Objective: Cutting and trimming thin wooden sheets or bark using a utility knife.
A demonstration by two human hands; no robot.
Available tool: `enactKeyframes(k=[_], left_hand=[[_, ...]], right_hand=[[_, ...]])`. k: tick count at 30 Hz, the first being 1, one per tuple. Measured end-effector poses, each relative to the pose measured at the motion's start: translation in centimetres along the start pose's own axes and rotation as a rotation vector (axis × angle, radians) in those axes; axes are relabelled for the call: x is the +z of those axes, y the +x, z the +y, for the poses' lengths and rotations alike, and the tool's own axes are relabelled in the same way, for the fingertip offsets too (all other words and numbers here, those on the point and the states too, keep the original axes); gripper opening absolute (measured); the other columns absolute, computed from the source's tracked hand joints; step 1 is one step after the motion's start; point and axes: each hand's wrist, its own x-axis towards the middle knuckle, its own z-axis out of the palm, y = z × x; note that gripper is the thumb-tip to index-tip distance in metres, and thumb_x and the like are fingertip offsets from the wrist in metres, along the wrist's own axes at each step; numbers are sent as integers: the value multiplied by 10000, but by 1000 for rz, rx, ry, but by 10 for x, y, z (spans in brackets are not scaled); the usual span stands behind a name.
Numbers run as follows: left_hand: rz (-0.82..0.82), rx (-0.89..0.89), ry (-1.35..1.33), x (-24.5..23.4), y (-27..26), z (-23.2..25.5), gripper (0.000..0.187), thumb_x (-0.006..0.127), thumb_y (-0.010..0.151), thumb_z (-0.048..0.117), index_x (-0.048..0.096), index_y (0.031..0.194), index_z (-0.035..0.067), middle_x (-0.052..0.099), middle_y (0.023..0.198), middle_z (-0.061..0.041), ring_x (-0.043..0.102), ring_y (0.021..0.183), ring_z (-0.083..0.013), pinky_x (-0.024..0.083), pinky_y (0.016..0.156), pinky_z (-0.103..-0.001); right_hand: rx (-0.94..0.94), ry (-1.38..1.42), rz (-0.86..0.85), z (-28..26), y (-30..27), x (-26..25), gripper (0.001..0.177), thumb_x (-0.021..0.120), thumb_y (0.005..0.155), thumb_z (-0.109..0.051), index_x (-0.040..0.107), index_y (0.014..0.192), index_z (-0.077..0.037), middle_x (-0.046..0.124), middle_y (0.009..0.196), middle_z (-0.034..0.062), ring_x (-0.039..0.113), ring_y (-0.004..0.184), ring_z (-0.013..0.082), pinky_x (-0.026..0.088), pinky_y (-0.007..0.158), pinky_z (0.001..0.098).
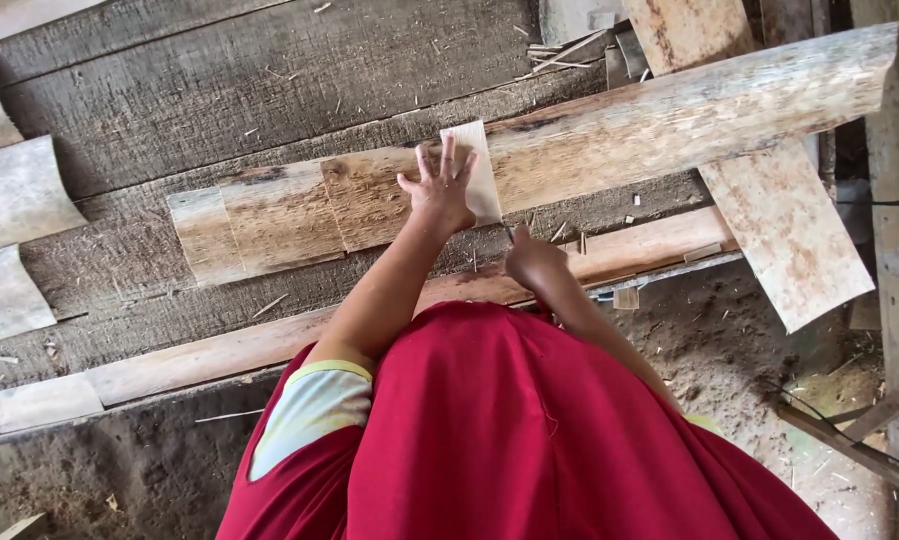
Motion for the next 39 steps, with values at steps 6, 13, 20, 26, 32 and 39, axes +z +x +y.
enactKeyframes(k=[6,13,20,26,32,39], left_hand=[[38,20,-29,2,0,0,1072,711,747,356,137,1652,339,-101,1710,-85,-1,1515,-533,245,1004,-849],[52,34,-20,-4,-8,1,1094,702,713,315,148,1657,315,-106,1710,-106,3,1507,-553,246,993,-857],[60,21,-5,12,5,-2,1097,672,692,333,135,1649,343,-107,1709,-88,-9,1508,-542,247,991,-853],[74,27,-9,15,7,-3,1102,677,684,355,145,1648,334,-98,1710,-90,-6,1508,-543,255,990,-853],[87,13,8,18,9,-3,1011,680,685,411,312,1619,290,-75,1715,-63,19,1516,-526,285,998,-832],[135,27,16,15,-2,-6,1051,662,690,387,204,1635,359,-81,1711,-71,28,1517,-525,276,1011,-830]], right_hand=[[-165,1226,586,74,61,20,309,665,969,-274,499,1053,-27,545,769,89,615,517,185,524,515,295],[0,1657,972,90,65,-13,482,766,868,-173,435,1161,21,543,934,75,622,482,108,559,472,212],[-18,1957,874,83,50,-28,253,808,801,-176,602,893,-62,603,660,43,631,464,151,534,440,270],[-192,1803,971,55,22,-32,228,772,865,-116,552,929,-110,616,621,41,627,458,147,524,459,252],[-380,1653,964,26,-9,-38,167,725,936,-108,559,955,-95,668,626,80,666,501,168,553,523,274],[-136,1725,1081,117,86,-40,245,707,911,-127,492,1026,-98,643,755,57,705,469,193,620,413,258]])
